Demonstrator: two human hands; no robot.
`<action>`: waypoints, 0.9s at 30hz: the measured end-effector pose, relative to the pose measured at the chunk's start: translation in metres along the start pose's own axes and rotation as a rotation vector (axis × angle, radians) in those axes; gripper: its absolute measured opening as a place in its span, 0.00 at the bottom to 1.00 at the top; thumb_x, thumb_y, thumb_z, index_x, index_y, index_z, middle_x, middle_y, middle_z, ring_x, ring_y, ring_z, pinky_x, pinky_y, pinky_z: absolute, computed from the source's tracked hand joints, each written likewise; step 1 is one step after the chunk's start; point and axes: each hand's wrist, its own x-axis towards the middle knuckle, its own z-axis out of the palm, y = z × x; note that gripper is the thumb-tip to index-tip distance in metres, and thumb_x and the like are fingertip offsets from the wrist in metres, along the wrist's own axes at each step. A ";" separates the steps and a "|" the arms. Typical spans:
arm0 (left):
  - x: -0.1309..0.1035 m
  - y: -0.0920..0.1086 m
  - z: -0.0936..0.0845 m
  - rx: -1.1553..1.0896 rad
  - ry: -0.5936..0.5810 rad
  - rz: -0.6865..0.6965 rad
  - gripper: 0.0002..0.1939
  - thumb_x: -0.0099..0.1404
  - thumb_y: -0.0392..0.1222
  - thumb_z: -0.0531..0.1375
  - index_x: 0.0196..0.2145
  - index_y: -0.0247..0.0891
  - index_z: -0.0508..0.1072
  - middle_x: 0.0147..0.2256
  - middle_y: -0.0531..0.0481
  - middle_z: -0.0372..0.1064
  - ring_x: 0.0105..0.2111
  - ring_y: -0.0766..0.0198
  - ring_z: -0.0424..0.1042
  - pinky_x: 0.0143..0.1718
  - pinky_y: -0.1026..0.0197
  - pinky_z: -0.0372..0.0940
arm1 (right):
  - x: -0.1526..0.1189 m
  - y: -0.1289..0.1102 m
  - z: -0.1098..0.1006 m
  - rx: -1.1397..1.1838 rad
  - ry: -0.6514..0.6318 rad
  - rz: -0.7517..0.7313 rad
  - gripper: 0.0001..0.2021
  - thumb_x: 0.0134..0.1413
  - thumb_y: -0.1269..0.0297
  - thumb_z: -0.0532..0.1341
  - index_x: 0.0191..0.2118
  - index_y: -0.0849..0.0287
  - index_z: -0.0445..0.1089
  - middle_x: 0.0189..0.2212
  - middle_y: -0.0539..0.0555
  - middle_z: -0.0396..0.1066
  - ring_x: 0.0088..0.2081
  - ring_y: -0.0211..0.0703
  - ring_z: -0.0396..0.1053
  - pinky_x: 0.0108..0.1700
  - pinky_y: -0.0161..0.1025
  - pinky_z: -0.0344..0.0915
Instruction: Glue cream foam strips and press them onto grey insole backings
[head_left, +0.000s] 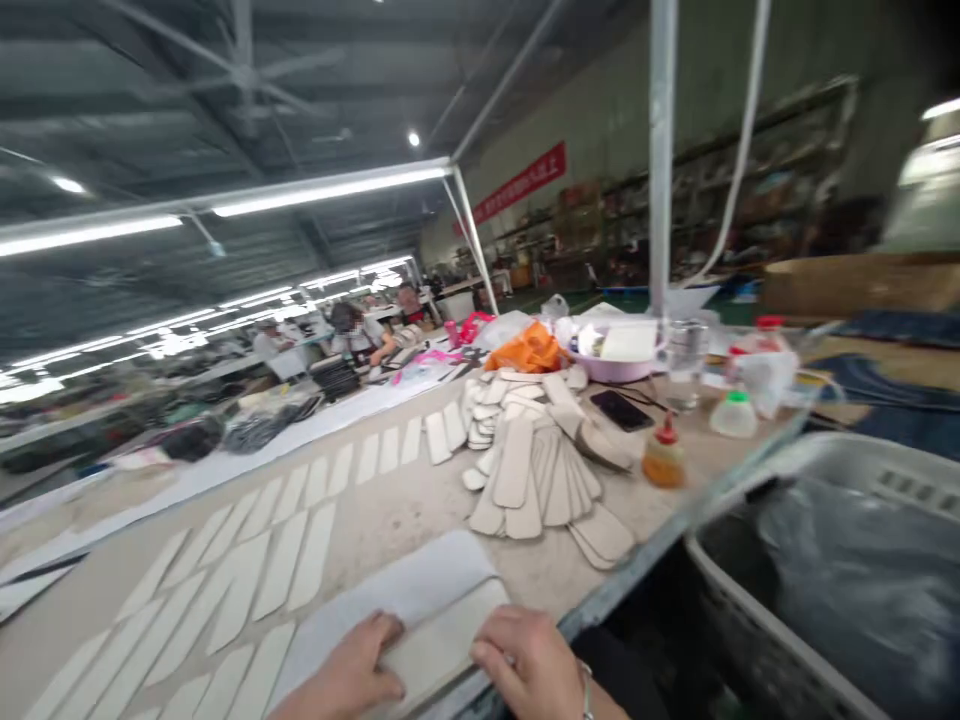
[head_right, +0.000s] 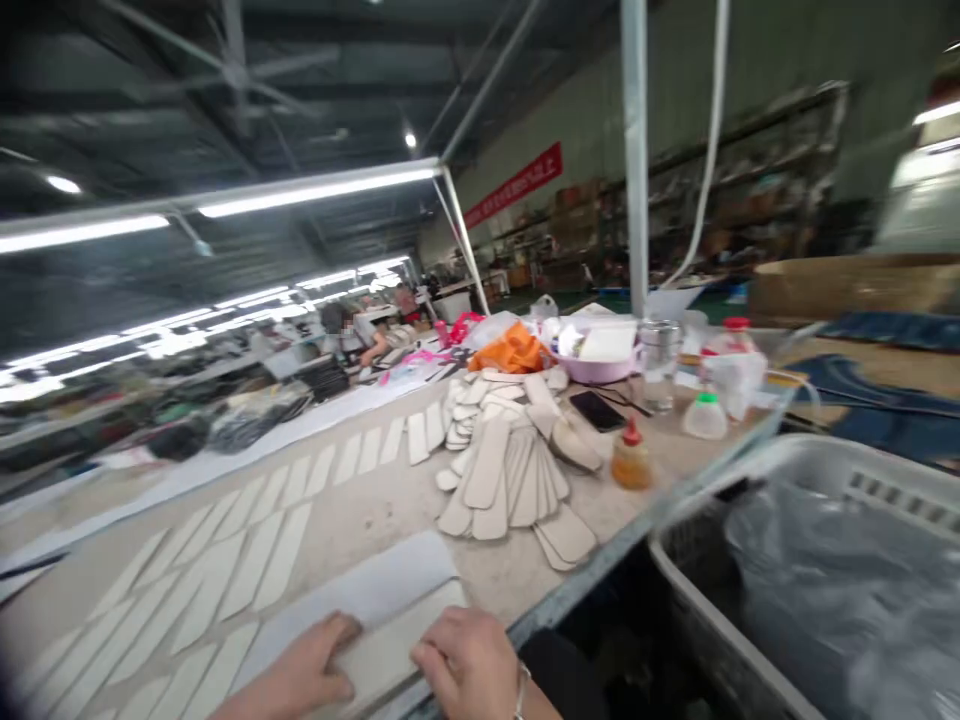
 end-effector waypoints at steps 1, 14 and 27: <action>0.001 0.001 -0.005 -0.020 -0.012 -0.014 0.25 0.42 0.46 0.61 0.40 0.35 0.70 0.41 0.46 0.69 0.41 0.55 0.68 0.41 0.59 0.62 | 0.001 0.003 0.001 0.027 0.000 0.012 0.17 0.59 0.58 0.48 0.26 0.58 0.68 0.24 0.52 0.68 0.29 0.36 0.65 0.32 0.32 0.59; -0.001 0.007 -0.011 -0.027 -0.089 -0.049 0.31 0.37 0.51 0.67 0.40 0.35 0.70 0.40 0.45 0.68 0.40 0.52 0.67 0.38 0.59 0.61 | 0.001 0.006 0.000 0.165 -0.076 0.064 0.13 0.59 0.60 0.49 0.31 0.57 0.67 0.28 0.52 0.68 0.32 0.38 0.66 0.36 0.34 0.61; -0.032 -0.001 -0.054 0.076 0.218 -0.012 0.17 0.55 0.36 0.54 0.44 0.38 0.67 0.43 0.44 0.66 0.43 0.54 0.67 0.44 0.58 0.59 | 0.003 0.000 0.002 0.199 -0.117 0.095 0.11 0.58 0.60 0.50 0.32 0.56 0.68 0.28 0.54 0.69 0.33 0.41 0.67 0.37 0.36 0.64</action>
